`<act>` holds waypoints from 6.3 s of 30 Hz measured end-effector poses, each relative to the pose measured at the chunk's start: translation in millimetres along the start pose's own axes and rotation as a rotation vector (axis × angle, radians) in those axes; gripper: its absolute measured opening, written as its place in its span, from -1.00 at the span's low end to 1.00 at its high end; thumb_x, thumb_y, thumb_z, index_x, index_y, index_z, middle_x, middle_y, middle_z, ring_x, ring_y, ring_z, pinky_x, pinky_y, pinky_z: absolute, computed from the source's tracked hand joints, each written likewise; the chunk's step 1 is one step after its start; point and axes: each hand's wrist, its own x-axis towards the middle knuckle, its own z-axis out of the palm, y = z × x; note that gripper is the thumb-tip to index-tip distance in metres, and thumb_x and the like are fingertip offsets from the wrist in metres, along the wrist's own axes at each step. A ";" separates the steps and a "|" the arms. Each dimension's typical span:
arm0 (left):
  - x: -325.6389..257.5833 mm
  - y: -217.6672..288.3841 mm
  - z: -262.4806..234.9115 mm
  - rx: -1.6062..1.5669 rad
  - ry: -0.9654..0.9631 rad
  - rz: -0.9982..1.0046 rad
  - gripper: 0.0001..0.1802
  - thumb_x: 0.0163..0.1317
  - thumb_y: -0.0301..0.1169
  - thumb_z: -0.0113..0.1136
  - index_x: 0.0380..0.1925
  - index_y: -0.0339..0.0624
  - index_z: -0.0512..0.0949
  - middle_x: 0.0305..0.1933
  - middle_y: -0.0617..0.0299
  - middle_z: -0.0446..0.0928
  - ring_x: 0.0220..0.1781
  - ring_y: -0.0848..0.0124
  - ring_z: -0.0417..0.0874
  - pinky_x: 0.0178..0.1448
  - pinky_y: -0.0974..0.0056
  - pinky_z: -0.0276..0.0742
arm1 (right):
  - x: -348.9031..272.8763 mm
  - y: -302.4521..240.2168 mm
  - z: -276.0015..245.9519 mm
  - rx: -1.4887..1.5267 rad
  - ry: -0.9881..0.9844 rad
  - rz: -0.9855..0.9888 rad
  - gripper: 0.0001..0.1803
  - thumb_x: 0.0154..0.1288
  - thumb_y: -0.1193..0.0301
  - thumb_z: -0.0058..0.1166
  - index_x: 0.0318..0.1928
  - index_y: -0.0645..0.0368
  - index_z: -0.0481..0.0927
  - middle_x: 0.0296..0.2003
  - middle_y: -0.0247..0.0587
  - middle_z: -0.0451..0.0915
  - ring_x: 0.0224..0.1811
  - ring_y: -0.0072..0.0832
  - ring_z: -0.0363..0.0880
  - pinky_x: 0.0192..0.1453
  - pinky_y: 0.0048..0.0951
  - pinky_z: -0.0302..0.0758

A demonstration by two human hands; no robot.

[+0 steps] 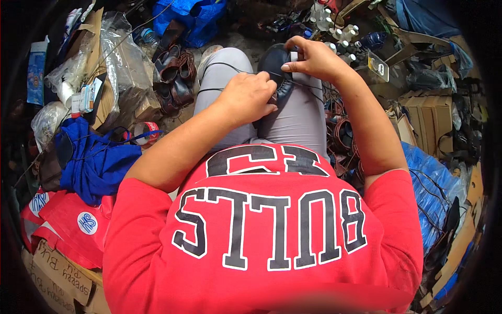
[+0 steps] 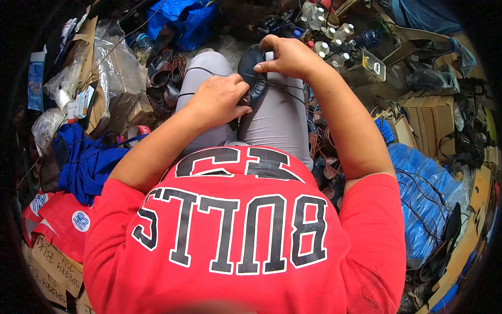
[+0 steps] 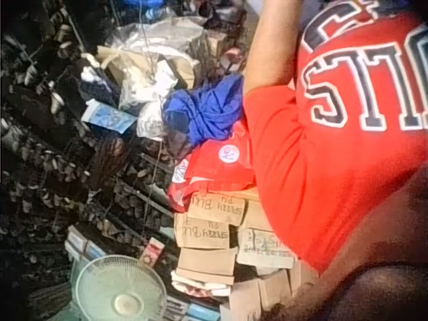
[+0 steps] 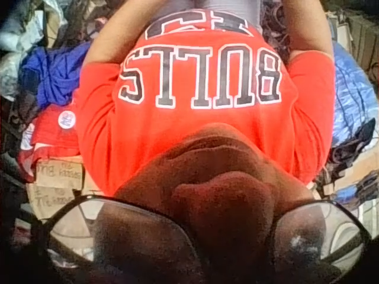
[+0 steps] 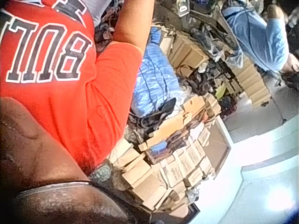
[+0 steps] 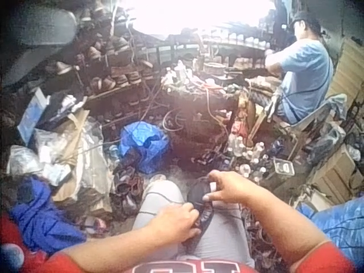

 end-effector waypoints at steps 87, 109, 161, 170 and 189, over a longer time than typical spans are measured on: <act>69.3 -49.8 10.0 -0.660 -0.005 0.077 -0.59 -0.08 -0.58 0.29 -0.13 -0.11 0.61 -0.11 0.13 0.53 -0.13 0.27 0.59 0.04 0.27 0.48 | -60.2 0.5 28.1 0.188 0.148 -0.067 -0.84 0.03 0.55 0.25 -0.30 0.13 0.67 -0.45 -0.29 0.49 -0.39 -0.52 0.50 -0.26 -0.51 0.43; 2.7 -32.7 11.5 -0.373 0.473 -0.064 -0.88 -0.05 -0.46 0.33 -0.44 -0.03 0.69 -0.49 0.28 0.44 -0.27 0.28 0.46 -0.19 0.28 0.35 | -85.5 -11.6 45.1 -0.046 0.197 -0.030 -0.66 0.09 0.53 0.15 -0.08 -0.03 0.65 -0.42 -0.20 0.46 -0.34 -0.25 0.46 -0.15 -0.30 0.39; 14.9 -39.4 16.9 -0.296 0.371 0.116 -0.79 -0.08 -0.38 0.38 -0.35 0.05 0.70 -0.47 0.30 0.54 -0.31 0.35 0.52 -0.15 0.26 0.40 | -61.6 18.4 14.5 0.335 -0.147 0.078 -0.64 0.09 0.53 0.17 -0.05 0.03 0.67 -0.41 -0.44 0.48 -0.33 -0.64 0.37 -0.17 -0.61 0.37; 23.0 -25.1 29.0 -0.634 0.126 -0.336 -0.82 -0.02 -0.30 0.36 -0.38 -0.04 0.67 -0.48 0.33 0.63 -0.40 0.51 0.59 -0.11 0.32 0.32 | -61.1 11.8 27.6 0.726 -0.047 0.212 -0.75 0.13 0.51 0.22 -0.13 0.20 0.64 -0.40 -0.46 0.58 -0.37 -0.70 0.44 -0.21 -0.64 0.41; 20.5 -26.4 7.0 -0.574 0.005 -0.233 -0.89 0.13 -0.48 0.21 -0.34 -0.25 0.55 -0.45 0.19 0.56 -0.38 0.47 0.56 -0.27 0.36 0.44 | -64.2 40.3 22.7 0.693 -0.020 0.082 -0.86 0.17 0.41 0.24 -0.34 0.17 0.57 -0.40 -0.48 0.48 -0.35 -0.71 0.40 -0.21 -0.66 0.36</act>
